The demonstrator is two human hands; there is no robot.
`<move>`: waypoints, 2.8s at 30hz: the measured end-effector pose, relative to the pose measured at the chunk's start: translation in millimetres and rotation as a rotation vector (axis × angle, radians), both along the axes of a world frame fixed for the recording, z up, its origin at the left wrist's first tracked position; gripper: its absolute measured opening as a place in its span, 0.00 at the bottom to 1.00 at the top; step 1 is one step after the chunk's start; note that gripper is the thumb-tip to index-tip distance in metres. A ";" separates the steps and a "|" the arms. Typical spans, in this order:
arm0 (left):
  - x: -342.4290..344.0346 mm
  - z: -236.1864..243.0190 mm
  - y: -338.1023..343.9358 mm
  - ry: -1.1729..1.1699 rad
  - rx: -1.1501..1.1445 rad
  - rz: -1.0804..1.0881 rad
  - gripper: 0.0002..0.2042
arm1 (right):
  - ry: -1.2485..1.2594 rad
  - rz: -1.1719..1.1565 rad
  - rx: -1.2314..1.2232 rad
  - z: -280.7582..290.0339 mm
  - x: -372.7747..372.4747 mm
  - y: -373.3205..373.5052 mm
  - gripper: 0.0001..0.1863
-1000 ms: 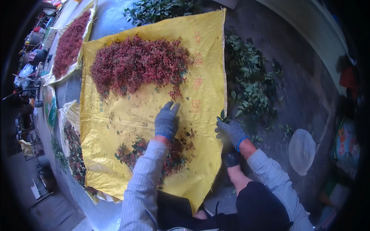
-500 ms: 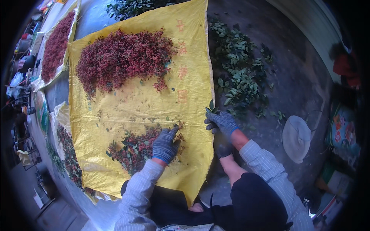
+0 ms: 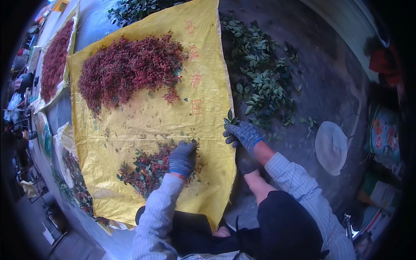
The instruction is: The person sorts through small red clusters and green leaves on a yellow tarp by hand, separating the red items from the foliage.
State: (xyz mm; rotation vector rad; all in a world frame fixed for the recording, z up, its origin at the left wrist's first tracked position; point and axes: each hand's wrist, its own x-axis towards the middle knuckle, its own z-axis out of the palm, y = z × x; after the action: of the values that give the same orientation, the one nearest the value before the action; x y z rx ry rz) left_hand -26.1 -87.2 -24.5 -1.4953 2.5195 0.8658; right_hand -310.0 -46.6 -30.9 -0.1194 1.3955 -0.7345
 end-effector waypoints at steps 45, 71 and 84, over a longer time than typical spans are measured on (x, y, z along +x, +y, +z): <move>122.7 162.0 11.7 0.279 -0.161 0.505 0.09 | 0.781 1.254 -0.800 31.0 126.8 6.3 0.29; 156.8 190.6 40.3 0.205 -0.164 0.538 0.14 | 0.449 0.897 -0.457 11.6 174.7 24.1 0.24; 125.3 178.8 53.7 0.038 0.075 0.276 0.13 | -0.908 -0.031 0.089 15.2 94.0 19.1 0.07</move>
State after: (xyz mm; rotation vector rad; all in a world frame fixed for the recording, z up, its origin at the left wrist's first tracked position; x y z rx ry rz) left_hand 99.2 -33.5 154.4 -1.8469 2.3096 1.0201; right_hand -216.0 -27.5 -15.7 0.2817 0.5571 -0.6266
